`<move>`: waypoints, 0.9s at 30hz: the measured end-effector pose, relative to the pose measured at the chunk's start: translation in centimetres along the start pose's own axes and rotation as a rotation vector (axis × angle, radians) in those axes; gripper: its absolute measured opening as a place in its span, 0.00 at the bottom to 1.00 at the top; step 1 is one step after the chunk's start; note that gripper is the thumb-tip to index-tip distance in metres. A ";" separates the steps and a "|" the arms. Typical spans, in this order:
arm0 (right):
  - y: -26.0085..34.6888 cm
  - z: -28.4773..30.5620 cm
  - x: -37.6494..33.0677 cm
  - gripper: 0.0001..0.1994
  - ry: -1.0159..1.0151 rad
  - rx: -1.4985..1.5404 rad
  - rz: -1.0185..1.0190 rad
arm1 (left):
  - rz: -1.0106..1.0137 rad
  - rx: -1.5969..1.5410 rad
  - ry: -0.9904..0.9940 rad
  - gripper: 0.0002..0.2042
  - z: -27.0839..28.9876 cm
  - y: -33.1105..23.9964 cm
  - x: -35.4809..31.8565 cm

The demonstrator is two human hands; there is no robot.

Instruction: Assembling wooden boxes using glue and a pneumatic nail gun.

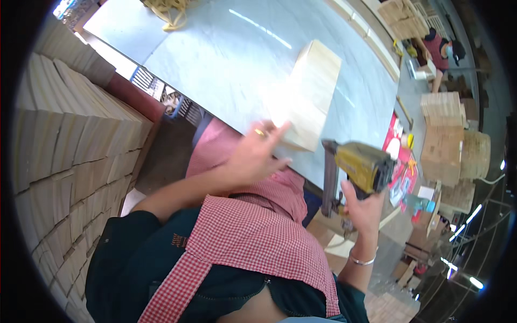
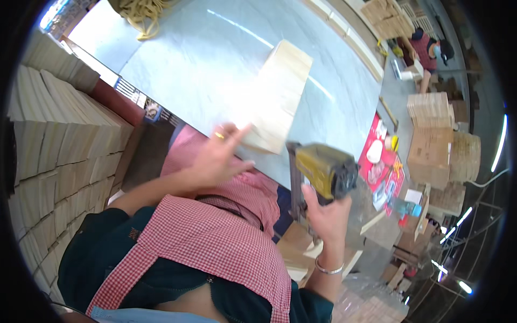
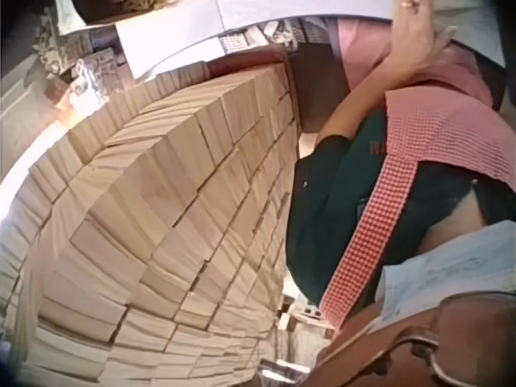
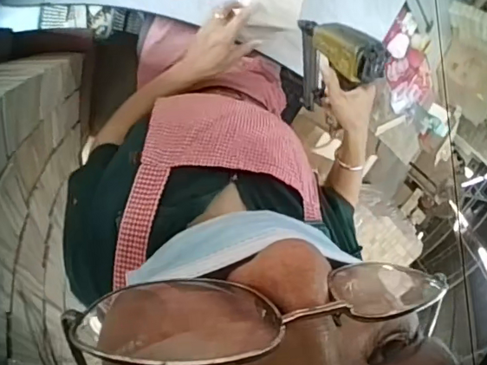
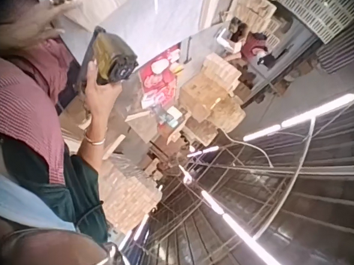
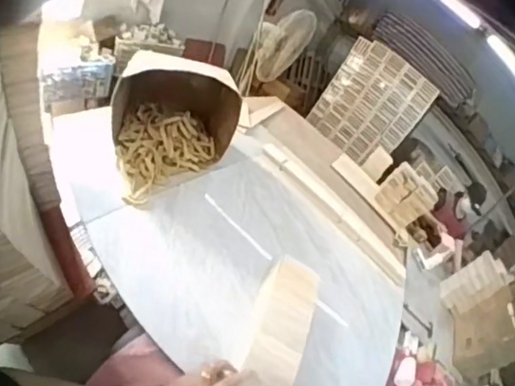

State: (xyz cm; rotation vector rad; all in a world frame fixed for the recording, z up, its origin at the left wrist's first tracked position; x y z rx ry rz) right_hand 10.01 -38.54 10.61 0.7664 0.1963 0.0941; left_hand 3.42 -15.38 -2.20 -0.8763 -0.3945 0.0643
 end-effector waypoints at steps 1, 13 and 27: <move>-0.4 0.5 -0.5 0.15 0.008 0.007 0.024 | 0.001 0.016 -0.021 0.31 -0.6 0.1 0.5; -6.1 -2.1 -3.6 0.17 -0.052 0.166 -0.055 | -0.083 0.244 -0.036 0.22 -5.9 9.2 24.3; -4.2 -4.5 -4.1 0.15 -0.101 0.102 0.182 | -0.001 0.297 -0.012 0.23 -6.0 7.6 22.7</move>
Point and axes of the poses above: each hand's wrist, its own x-axis towards the middle knuckle, its own z-axis out of the back of the hand, y = z × x, the point moved 7 cm from there along x, towards the middle knuckle, and after that the axes turned 2 degrees about z, right-handed, at the moved point
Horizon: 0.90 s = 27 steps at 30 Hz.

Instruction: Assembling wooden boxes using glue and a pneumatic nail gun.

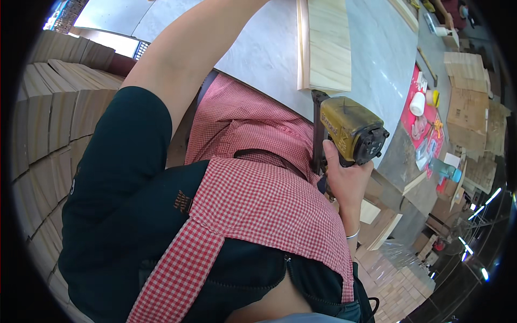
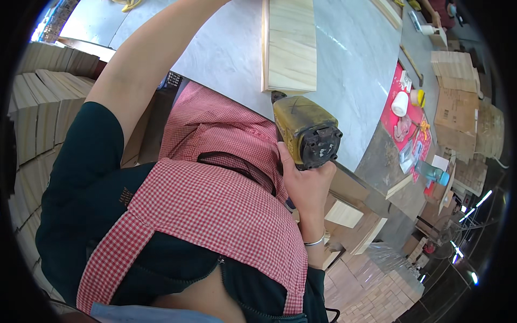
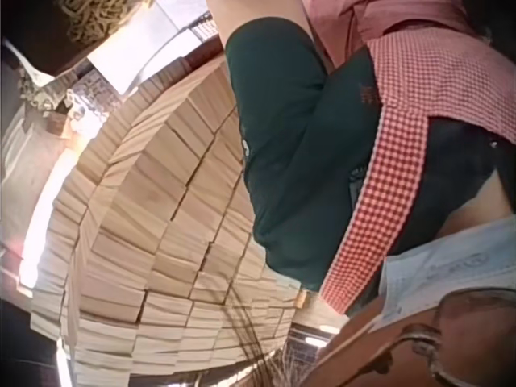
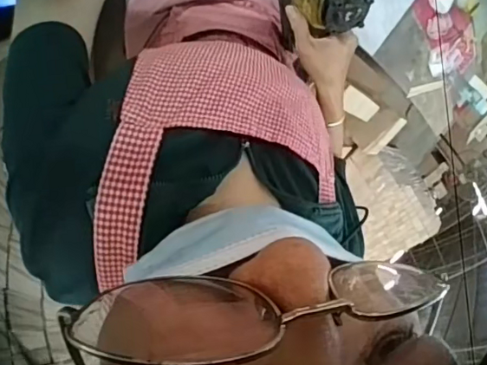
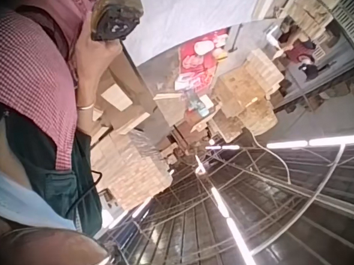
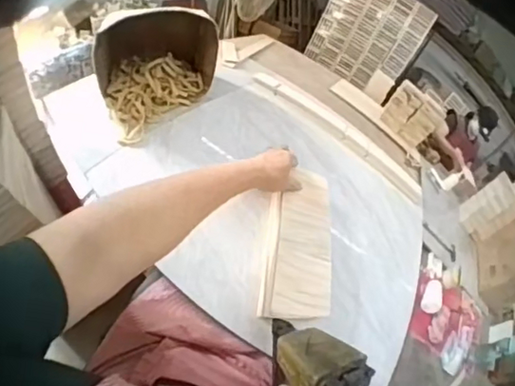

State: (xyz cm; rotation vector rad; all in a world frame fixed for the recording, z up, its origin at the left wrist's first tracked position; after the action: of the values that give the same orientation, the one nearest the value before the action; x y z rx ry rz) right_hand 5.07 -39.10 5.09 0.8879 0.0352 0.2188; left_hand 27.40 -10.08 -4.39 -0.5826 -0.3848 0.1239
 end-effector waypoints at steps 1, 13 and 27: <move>0.0 -0.1 0.0 0.15 0.004 -0.007 0.018 | 0.006 0.005 -0.003 0.24 0.2 0.0 0.0; -0.3 -0.6 -0.6 0.15 -0.087 0.002 0.018 | 0.058 0.060 -0.038 0.25 1.8 -1.1 0.5; -1.8 -0.7 -0.8 0.19 -0.110 -0.018 -0.008 | 0.136 0.115 -0.045 0.27 3.2 -1.9 0.7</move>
State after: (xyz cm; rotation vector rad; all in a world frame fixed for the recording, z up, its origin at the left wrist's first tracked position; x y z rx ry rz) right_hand 4.48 -39.82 3.25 0.8803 -0.0649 0.1622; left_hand 26.81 -9.90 -0.62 -0.4929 -0.3789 0.2881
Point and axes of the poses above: each hand's wrist, its own x-axis towards the middle knuckle, its own z-axis out of the back of the hand, y = z × x, the point moved 7 cm from there along x, towards the middle knuckle, and after that the axes turned 2 degrees about z, right-handed, at the moved point
